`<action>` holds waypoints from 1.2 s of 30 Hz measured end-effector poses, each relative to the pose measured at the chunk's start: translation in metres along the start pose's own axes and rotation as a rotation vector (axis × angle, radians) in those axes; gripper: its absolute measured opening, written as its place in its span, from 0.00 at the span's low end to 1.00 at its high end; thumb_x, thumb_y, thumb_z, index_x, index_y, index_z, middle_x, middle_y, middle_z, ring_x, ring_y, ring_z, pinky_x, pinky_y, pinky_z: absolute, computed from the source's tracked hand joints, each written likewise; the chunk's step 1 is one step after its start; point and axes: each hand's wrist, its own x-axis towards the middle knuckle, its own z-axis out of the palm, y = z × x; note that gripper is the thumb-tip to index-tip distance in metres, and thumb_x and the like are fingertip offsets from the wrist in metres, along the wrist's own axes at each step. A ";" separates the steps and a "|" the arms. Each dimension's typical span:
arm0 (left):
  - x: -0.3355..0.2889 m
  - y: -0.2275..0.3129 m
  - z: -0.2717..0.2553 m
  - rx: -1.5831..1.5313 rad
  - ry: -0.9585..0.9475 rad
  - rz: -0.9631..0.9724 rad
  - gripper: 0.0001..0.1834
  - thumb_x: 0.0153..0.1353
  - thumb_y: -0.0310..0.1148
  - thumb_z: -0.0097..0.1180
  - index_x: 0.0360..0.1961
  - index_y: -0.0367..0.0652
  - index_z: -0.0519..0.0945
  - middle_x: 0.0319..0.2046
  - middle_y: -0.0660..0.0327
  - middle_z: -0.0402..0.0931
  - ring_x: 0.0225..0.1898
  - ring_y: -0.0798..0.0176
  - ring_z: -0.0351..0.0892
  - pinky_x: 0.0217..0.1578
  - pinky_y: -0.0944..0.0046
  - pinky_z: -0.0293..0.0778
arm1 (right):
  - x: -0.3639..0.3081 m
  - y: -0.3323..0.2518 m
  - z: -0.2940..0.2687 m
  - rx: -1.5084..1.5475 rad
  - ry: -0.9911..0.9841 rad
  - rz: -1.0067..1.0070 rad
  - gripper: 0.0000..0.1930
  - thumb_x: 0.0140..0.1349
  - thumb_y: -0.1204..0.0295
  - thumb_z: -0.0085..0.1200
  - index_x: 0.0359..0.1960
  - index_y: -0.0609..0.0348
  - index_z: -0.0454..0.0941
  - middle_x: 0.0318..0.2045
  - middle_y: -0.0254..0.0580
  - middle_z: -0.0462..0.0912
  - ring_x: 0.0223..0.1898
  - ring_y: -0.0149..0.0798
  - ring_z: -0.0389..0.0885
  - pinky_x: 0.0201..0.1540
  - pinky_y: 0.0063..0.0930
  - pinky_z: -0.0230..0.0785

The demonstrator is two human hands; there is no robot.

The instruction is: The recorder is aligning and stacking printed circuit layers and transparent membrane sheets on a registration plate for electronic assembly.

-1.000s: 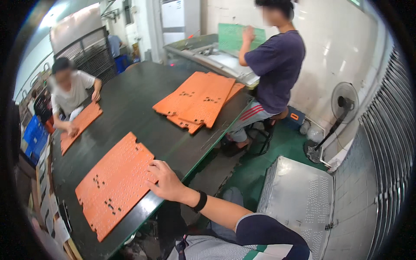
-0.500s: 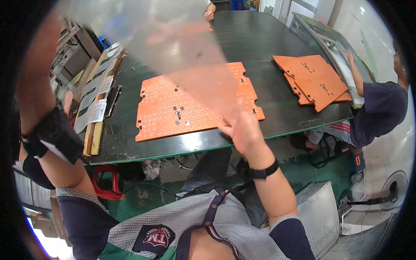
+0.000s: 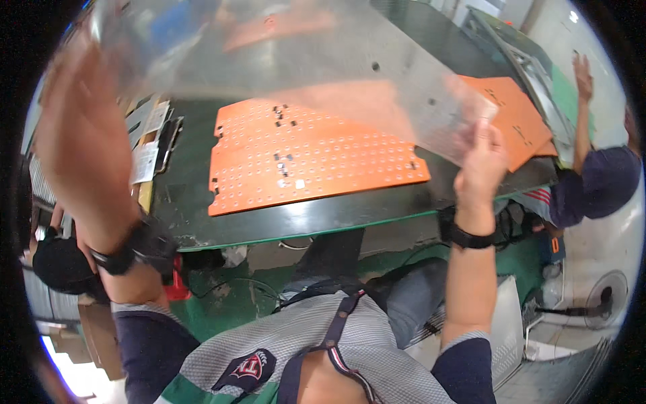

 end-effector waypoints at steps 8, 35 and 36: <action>-0.174 -0.088 -0.071 0.311 0.026 -0.324 0.03 0.62 0.24 0.51 0.31 0.38 0.74 0.51 0.52 0.72 0.57 0.59 0.68 0.58 0.60 0.60 | -0.012 0.032 -0.012 -0.375 -0.317 0.048 0.12 0.67 0.69 0.52 0.44 0.66 0.80 0.41 0.36 0.82 0.40 0.26 0.77 0.47 0.19 0.68; -0.180 -0.130 -0.067 0.772 -0.173 -0.408 0.06 0.56 0.28 0.57 0.30 0.36 0.75 0.47 0.48 0.73 0.51 0.50 0.72 0.52 0.55 0.65 | -0.003 0.032 0.004 -0.585 -0.558 0.356 0.14 0.66 0.68 0.53 0.41 0.70 0.80 0.34 0.30 0.81 0.34 0.21 0.73 0.39 0.16 0.65; -0.179 -0.128 -0.067 0.786 -0.158 -0.417 0.07 0.55 0.28 0.58 0.32 0.36 0.75 0.47 0.47 0.73 0.52 0.48 0.71 0.53 0.53 0.64 | -0.004 0.031 0.005 -0.593 -0.564 0.341 0.14 0.66 0.68 0.53 0.42 0.70 0.80 0.35 0.31 0.81 0.35 0.22 0.74 0.40 0.17 0.66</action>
